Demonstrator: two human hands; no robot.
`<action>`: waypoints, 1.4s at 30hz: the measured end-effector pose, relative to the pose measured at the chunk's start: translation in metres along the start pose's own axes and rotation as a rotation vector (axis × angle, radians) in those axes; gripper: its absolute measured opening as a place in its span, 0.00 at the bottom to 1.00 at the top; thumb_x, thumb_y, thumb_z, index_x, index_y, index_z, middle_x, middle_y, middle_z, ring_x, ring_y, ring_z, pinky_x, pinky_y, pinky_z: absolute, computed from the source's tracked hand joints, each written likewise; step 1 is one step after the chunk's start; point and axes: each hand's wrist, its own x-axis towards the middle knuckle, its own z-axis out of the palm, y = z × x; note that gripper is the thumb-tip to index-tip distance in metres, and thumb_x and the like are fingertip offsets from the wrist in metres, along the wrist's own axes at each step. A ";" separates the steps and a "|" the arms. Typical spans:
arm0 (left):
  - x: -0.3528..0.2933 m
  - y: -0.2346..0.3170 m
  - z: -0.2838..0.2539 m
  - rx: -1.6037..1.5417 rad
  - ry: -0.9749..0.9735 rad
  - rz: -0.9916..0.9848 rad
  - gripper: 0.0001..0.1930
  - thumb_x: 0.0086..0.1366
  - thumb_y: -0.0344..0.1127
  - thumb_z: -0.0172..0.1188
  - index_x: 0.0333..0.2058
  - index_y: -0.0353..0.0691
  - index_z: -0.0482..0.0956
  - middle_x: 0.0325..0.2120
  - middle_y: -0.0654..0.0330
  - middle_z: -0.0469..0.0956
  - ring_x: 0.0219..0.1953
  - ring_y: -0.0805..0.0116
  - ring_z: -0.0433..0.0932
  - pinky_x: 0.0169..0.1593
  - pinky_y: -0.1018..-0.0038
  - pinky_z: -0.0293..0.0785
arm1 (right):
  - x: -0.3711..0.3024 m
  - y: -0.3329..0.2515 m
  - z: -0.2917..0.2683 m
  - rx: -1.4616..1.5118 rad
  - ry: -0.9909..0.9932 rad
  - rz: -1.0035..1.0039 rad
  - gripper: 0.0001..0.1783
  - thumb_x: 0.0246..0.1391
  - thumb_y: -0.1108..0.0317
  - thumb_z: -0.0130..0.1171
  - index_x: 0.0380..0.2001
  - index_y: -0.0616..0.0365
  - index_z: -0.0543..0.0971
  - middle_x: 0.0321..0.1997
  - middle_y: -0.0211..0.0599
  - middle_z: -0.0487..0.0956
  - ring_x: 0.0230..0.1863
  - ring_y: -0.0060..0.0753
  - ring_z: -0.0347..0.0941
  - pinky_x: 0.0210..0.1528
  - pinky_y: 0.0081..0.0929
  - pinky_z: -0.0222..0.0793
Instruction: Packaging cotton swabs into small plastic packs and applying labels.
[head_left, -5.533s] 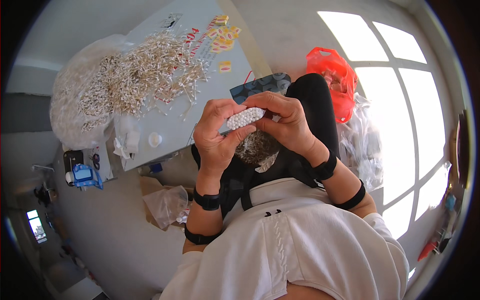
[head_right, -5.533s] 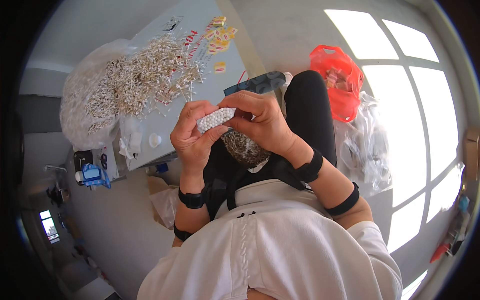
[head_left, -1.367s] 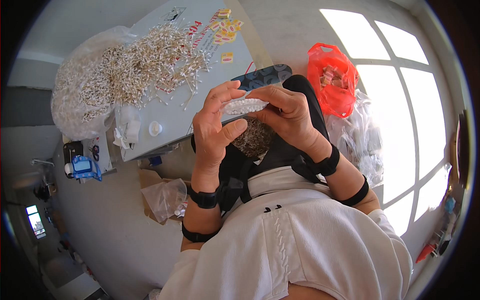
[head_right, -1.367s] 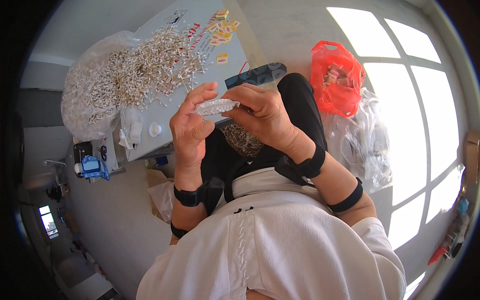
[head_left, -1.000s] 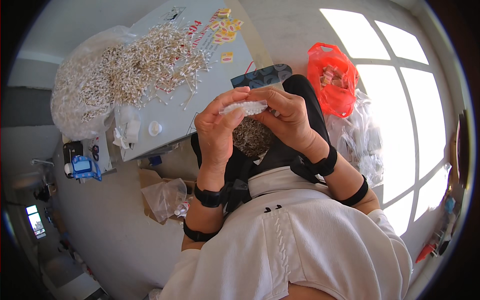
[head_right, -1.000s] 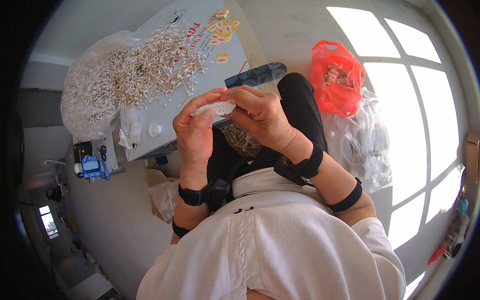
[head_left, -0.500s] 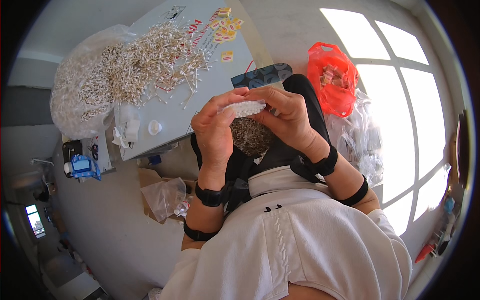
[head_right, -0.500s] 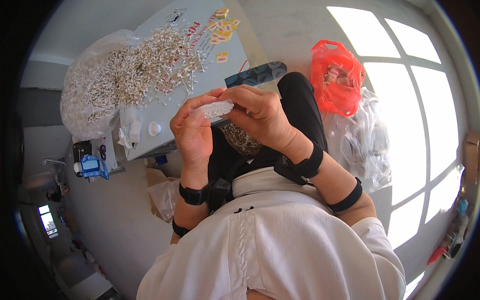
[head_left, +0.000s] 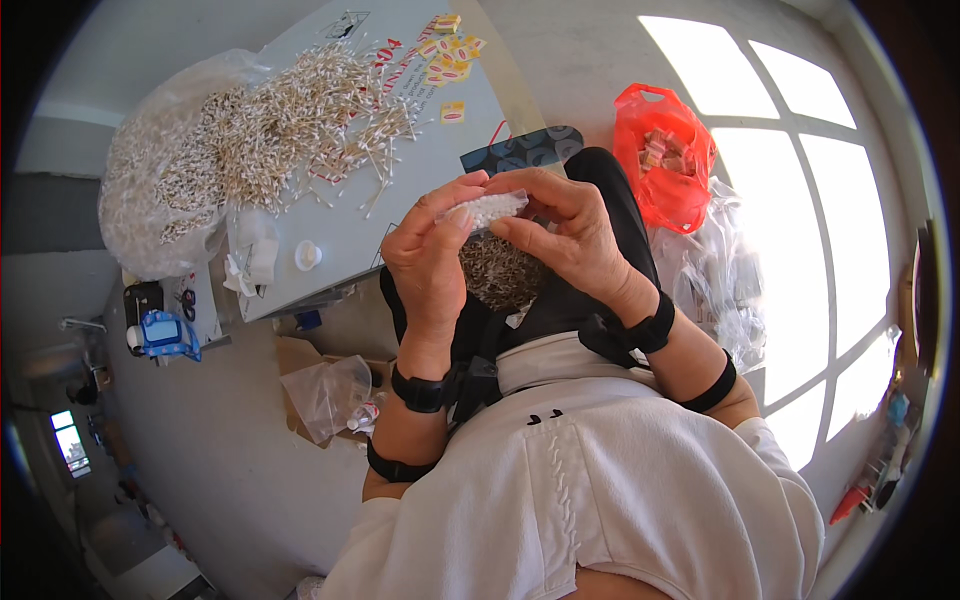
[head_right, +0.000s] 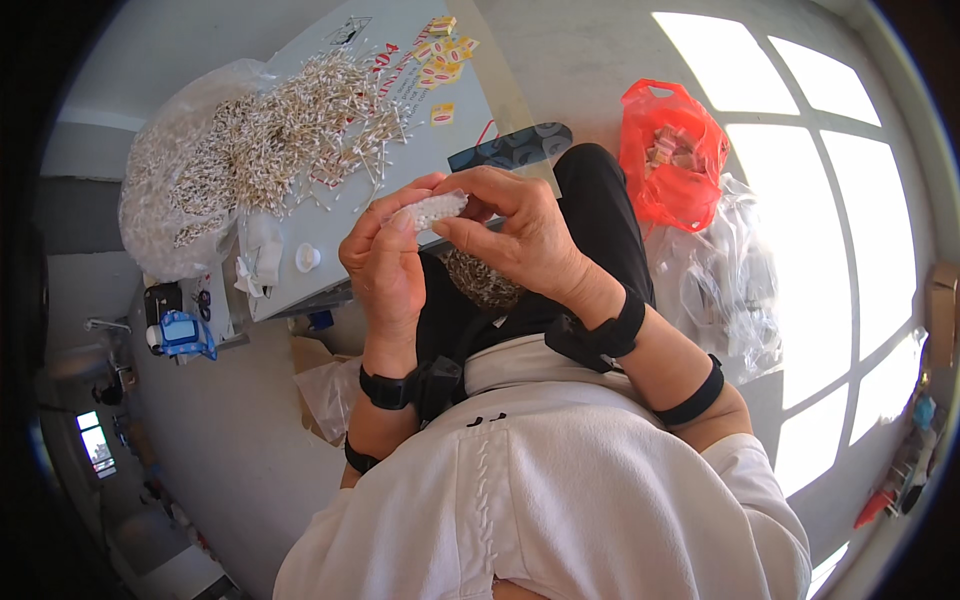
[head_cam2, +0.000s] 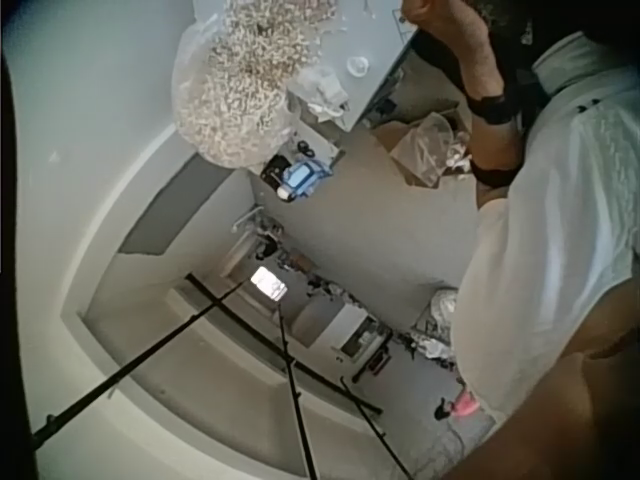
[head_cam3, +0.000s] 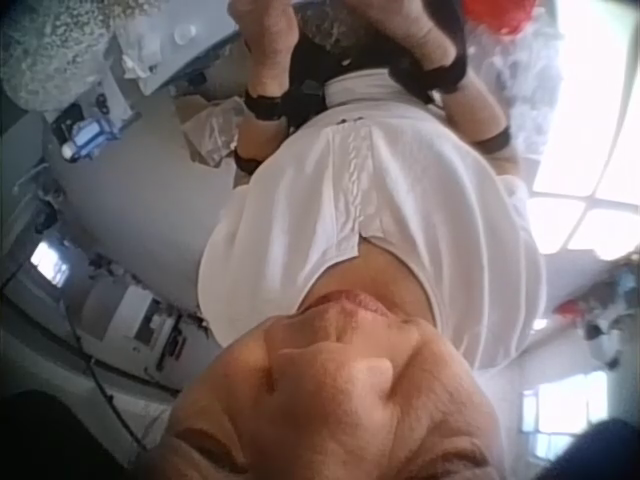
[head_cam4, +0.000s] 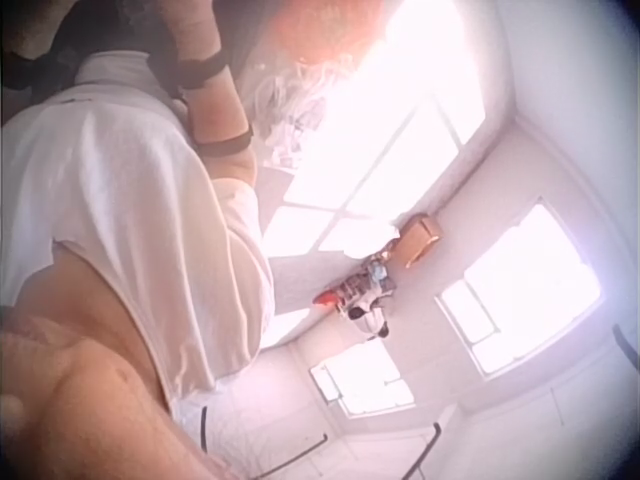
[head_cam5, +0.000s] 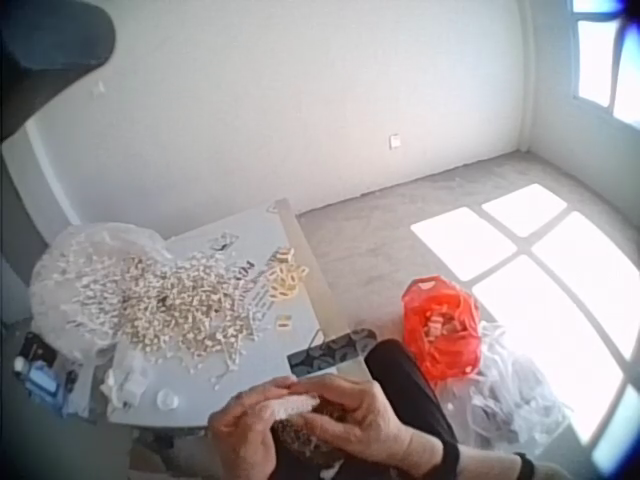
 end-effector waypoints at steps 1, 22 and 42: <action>0.001 0.000 -0.001 -0.019 0.011 -0.019 0.13 0.59 0.21 0.52 0.42 0.26 0.80 0.46 0.47 0.79 0.49 0.64 0.77 0.57 0.69 0.70 | 0.000 0.001 -0.002 0.032 -0.022 -0.002 0.17 0.51 0.71 0.68 0.43 0.66 0.79 0.34 0.33 0.79 0.32 0.16 0.74 0.37 0.17 0.73; 0.009 0.010 -0.016 0.519 -0.197 0.321 0.13 0.53 0.27 0.71 0.37 0.33 0.79 0.38 0.57 0.80 0.40 0.66 0.77 0.46 0.73 0.74 | 0.001 0.002 -0.009 -0.027 -0.101 -0.117 0.12 0.54 0.81 0.59 0.42 0.66 0.78 0.35 0.34 0.79 0.32 0.18 0.74 0.37 0.17 0.72; -0.002 -0.003 -0.010 0.199 -0.011 0.099 0.18 0.54 0.20 0.68 0.45 0.33 0.76 0.40 0.60 0.78 0.39 0.76 0.75 0.45 0.78 0.73 | -0.002 0.001 -0.011 0.306 -0.003 0.148 0.11 0.56 0.79 0.61 0.44 0.63 0.78 0.33 0.27 0.79 0.29 0.11 0.72 0.31 0.12 0.70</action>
